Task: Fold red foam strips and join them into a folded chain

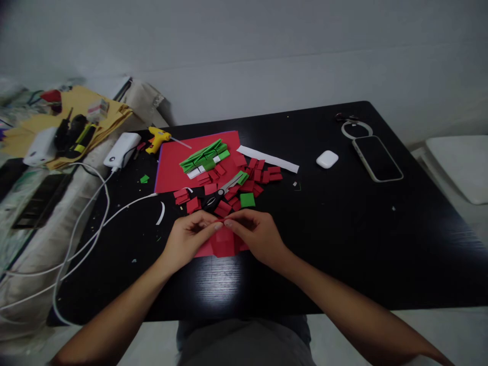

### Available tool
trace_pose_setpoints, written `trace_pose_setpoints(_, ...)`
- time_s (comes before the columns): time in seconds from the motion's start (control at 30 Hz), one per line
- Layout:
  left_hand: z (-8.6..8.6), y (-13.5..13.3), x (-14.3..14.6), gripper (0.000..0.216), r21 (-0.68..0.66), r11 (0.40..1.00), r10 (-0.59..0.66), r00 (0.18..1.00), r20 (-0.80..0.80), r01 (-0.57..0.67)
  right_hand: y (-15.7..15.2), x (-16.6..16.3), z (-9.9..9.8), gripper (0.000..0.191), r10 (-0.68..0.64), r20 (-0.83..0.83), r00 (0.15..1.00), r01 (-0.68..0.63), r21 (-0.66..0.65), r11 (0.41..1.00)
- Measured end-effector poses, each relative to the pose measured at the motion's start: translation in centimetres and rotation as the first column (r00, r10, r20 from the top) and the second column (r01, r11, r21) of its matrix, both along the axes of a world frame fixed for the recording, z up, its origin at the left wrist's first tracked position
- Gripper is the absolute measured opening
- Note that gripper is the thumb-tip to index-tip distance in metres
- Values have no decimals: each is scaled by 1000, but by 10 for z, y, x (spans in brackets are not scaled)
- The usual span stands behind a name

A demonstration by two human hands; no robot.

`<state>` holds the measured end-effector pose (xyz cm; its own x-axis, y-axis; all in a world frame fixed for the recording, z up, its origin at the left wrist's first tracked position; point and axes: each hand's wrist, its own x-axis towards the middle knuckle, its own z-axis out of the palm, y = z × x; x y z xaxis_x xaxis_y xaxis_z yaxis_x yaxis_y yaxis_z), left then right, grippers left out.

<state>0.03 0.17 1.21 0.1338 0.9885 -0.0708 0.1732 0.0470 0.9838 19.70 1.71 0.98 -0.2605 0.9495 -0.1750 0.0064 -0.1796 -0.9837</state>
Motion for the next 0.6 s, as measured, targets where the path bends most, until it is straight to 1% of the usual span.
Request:
trace_pose_setpoints(0.13,0,-1,-1,19,17,1000,-12,1000,-18,12,-2,0,0,14,-16,39,999,15,35,999)
trace_pose_setpoints(0.43,2,0,-2,20,41,999,-31,998,-59,33,-3,-1,0,13,-40,53,998,36,74,997)
trace_pose_setpoints(0.6,3,-1,-1,19,77,996,-30,996,-90,37,-4,-1,-1,12,-51,47,998,46,84,995)
